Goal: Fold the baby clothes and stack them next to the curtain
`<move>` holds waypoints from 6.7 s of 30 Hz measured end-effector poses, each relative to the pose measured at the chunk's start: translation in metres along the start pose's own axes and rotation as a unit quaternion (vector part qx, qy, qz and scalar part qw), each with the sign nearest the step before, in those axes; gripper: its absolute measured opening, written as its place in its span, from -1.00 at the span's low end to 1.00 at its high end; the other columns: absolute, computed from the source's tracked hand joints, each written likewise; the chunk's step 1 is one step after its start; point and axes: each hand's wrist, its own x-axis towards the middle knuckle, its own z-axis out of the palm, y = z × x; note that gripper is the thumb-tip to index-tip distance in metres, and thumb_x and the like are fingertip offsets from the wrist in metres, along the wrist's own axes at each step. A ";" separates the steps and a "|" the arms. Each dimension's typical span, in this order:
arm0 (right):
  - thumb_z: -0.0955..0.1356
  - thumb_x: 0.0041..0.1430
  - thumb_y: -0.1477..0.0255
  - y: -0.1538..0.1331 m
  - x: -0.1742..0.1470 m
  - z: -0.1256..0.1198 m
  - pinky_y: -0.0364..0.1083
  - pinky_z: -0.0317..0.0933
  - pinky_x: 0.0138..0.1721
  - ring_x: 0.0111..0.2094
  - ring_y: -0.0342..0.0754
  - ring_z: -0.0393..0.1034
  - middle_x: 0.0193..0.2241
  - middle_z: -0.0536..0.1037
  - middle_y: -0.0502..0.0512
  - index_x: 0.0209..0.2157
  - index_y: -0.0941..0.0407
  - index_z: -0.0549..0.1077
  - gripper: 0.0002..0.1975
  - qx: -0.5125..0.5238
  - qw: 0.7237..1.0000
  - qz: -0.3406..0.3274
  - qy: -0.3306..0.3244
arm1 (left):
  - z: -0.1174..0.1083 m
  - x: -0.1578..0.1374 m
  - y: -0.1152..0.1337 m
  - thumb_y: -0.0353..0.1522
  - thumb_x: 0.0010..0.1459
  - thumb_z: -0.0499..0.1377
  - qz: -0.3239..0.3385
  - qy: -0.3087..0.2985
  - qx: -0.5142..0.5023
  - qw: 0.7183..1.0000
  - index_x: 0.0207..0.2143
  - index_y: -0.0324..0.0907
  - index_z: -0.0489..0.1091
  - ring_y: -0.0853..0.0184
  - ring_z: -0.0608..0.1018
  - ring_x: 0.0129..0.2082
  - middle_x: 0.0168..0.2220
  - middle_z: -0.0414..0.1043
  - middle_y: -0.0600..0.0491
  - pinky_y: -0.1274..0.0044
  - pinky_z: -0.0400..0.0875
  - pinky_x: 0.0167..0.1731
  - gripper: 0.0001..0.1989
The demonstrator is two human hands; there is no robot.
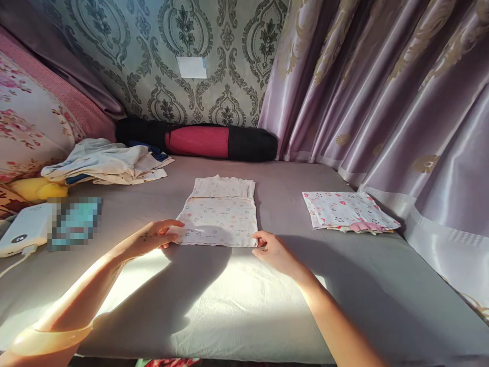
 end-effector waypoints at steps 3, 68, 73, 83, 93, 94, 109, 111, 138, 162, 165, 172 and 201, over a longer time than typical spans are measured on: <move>0.33 0.00 0.42 0.002 0.001 0.001 -0.21 0.14 -0.46 -0.46 -0.20 0.31 -0.28 0.47 0.03 -0.07 0.14 0.46 -0.61 -0.003 1.000 0.007 0.009 | -0.003 0.001 -0.005 -0.10 0.04 0.15 -0.010 -0.045 -0.021 0.999 -0.18 -0.12 0.52 0.27 0.54 -0.40 -0.48 0.46 0.10 0.49 0.39 -0.36 -0.61; 0.19 0.15 0.42 -0.025 0.160 0.018 0.02 0.19 0.15 0.16 0.03 0.32 0.14 0.40 0.34 0.28 0.23 0.08 -0.35 0.072 0.967 -0.020 0.244 | 0.031 0.168 0.025 -0.43 0.04 0.11 0.078 0.279 -0.274 0.917 -0.03 -0.15 0.28 0.23 0.54 -0.01 0.03 0.47 -0.12 0.40 0.46 -0.09 -0.61; 0.17 0.17 0.42 -0.029 0.167 0.018 0.01 0.17 0.16 0.19 0.04 0.27 0.17 0.36 0.30 0.31 0.22 0.04 -0.34 0.042 0.971 0.000 0.234 | 0.034 0.181 0.016 -0.41 0.06 0.09 0.097 0.292 -0.212 0.928 0.01 -0.11 0.27 0.24 0.53 0.01 0.03 0.47 -0.07 0.40 0.44 -0.06 -0.59; 0.18 0.16 0.50 -0.033 0.176 0.026 0.02 0.11 0.21 0.23 0.06 0.20 0.21 0.31 0.30 0.31 0.24 0.06 -0.35 -0.032 0.969 0.030 0.245 | 0.040 0.186 0.012 -0.48 0.04 0.05 0.101 0.278 -0.173 0.940 0.04 -0.14 0.20 0.24 0.50 0.04 0.05 0.43 -0.13 0.35 0.35 0.07 -0.54; 0.18 0.14 0.52 -0.028 0.182 0.038 -0.05 -0.06 0.31 0.34 0.02 -0.02 0.33 0.07 0.31 0.35 0.34 -0.13 -0.24 -0.094 0.963 -0.002 0.253 | 0.043 0.181 0.021 -0.50 0.04 0.06 0.087 0.276 -0.085 0.953 0.16 -0.15 0.13 0.18 0.45 0.12 0.14 0.37 -0.16 0.33 0.31 0.10 -0.41; 0.18 0.14 0.52 -0.028 0.182 0.039 -0.05 -0.07 0.31 0.33 0.03 -0.01 0.33 0.08 0.32 0.35 0.36 -0.13 -0.24 -0.103 0.962 -0.002 0.252 | 0.043 0.182 0.021 -0.50 0.03 0.07 0.087 0.276 -0.077 0.954 0.17 -0.14 0.12 0.17 0.44 0.13 0.14 0.36 -0.16 0.32 0.30 0.11 -0.40; 0.18 0.24 0.44 -0.032 0.181 0.049 0.01 -0.08 0.29 0.32 0.14 -0.01 0.29 0.17 0.38 0.25 0.34 0.19 -0.43 -0.246 0.944 0.019 0.219 | 0.047 0.186 0.010 -0.39 0.26 -0.10 0.132 0.272 0.219 0.928 0.25 -0.35 0.05 0.05 0.30 0.25 0.18 0.29 -0.35 0.22 0.15 0.21 -0.48; 0.19 0.24 0.43 -0.034 0.180 0.050 0.03 -0.02 0.26 0.31 0.16 0.03 0.27 0.20 0.36 0.23 0.31 0.23 -0.46 -0.263 0.939 0.021 0.221 | 0.048 0.186 0.010 -0.36 0.29 -0.11 0.111 0.267 0.243 0.926 0.23 -0.30 0.10 0.07 0.27 0.27 0.19 0.29 -0.30 0.24 0.11 0.23 -0.52; 0.04 0.37 0.38 -0.051 0.214 0.060 0.15 -0.28 0.33 0.36 0.07 -0.12 0.33 0.12 0.17 0.30 0.19 0.17 -0.47 -0.303 0.933 -0.121 0.149 | 0.075 0.207 0.041 -0.35 0.29 -0.08 0.145 0.191 0.267 0.934 0.22 -0.22 0.25 0.03 0.17 0.32 0.29 0.17 -0.19 0.13 -0.01 0.27 -0.53; 0.05 0.37 0.38 -0.060 0.220 0.063 0.16 -0.27 0.33 0.36 0.07 -0.12 0.33 0.12 0.14 0.31 0.20 0.15 -0.47 -0.296 0.938 -0.132 0.127 | 0.063 0.201 0.043 -0.30 0.36 -0.18 0.078 0.178 0.357 0.914 0.28 -0.20 0.16 0.08 0.13 0.33 0.32 0.13 -0.11 0.15 -0.02 0.27 -0.50; 0.04 0.37 0.37 -0.061 0.220 0.063 0.16 -0.25 0.33 0.36 0.07 -0.12 0.33 0.12 0.14 0.31 0.20 0.15 -0.47 -0.300 0.936 -0.131 0.126 | 0.062 0.198 0.048 -0.30 0.37 -0.19 0.067 0.167 0.374 0.910 0.29 -0.23 0.14 0.09 0.11 0.34 0.33 0.11 -0.09 0.17 -0.02 0.28 -0.50; 0.06 0.37 0.38 -0.060 0.219 0.056 0.15 -0.29 0.33 0.36 0.06 -0.12 0.33 0.12 0.16 0.30 0.19 0.16 -0.47 -0.310 0.929 -0.126 0.159 | 0.060 0.196 0.048 -0.29 0.38 -0.20 0.085 0.234 0.385 0.889 0.25 -0.20 0.22 0.12 0.19 0.31 0.29 0.20 -0.11 0.20 0.02 0.27 -0.51; 0.05 0.38 0.33 -0.042 0.218 0.047 0.12 -0.26 0.33 0.36 0.07 -0.13 0.35 0.06 0.23 0.32 0.27 0.12 -0.44 -0.333 0.923 -0.016 0.194 | 0.051 0.195 0.030 -0.25 0.36 -0.21 0.037 0.237 0.397 0.886 0.25 -0.37 0.19 0.03 0.17 0.31 0.29 0.16 -0.23 0.14 0.09 0.24 -0.45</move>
